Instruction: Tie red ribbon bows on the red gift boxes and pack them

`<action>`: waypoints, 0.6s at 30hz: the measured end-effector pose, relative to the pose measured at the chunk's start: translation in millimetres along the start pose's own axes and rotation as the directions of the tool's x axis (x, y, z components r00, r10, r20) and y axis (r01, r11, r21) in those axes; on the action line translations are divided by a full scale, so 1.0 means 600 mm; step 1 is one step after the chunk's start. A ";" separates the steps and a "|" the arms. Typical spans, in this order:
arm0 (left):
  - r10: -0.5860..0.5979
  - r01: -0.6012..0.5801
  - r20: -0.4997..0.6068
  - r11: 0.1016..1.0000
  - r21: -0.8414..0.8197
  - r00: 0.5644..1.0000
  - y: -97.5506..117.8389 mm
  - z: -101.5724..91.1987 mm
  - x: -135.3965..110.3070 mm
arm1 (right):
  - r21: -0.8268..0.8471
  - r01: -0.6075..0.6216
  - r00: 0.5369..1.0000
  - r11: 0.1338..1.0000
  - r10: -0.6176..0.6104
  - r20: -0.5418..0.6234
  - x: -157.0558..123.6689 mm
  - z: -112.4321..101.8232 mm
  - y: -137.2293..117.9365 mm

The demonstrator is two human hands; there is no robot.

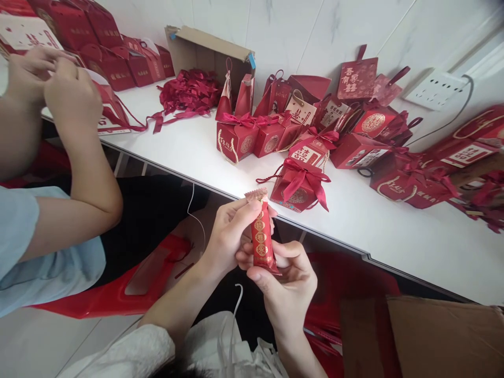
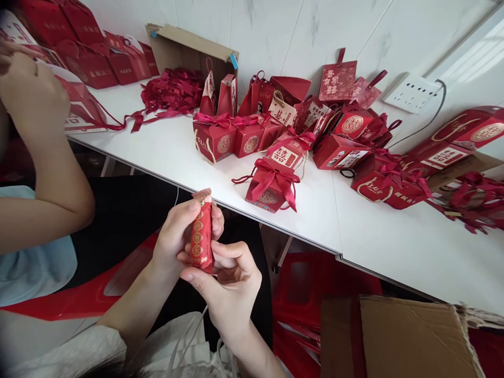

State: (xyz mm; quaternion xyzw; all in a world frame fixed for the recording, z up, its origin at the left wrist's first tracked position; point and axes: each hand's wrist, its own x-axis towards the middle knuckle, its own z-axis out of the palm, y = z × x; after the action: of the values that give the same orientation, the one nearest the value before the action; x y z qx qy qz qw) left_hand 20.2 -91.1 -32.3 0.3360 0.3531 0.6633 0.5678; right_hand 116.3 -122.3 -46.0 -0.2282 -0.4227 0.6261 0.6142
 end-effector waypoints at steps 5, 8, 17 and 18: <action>-0.025 0.025 0.038 1.000 -0.008 0.999 0.005 0.003 -0.003 | -0.031 0.020 1.000 0.999 -0.020 -0.003 -0.005 0.002 -0.004; -0.022 0.022 0.039 1.000 -0.007 0.999 0.007 0.005 -0.005 | -0.047 0.031 0.999 0.998 -0.032 -0.012 -0.008 0.001 -0.005; -0.018 0.018 0.073 1.000 0.002 0.997 0.007 0.000 -0.010 | -0.117 0.054 0.998 0.992 -0.059 -0.036 -0.014 0.005 0.000; -0.020 0.019 0.104 1.000 0.014 0.994 0.006 -0.003 -0.009 | -0.160 0.076 0.994 0.984 -0.086 -0.060 -0.014 0.003 0.002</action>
State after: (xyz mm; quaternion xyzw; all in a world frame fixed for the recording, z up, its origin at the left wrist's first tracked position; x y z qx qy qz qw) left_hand 17.5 -97.2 -30.6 0.3703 0.3308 0.6369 0.5897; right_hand 115.6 -131.0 -47.9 -0.2793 -0.4591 0.5573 0.6329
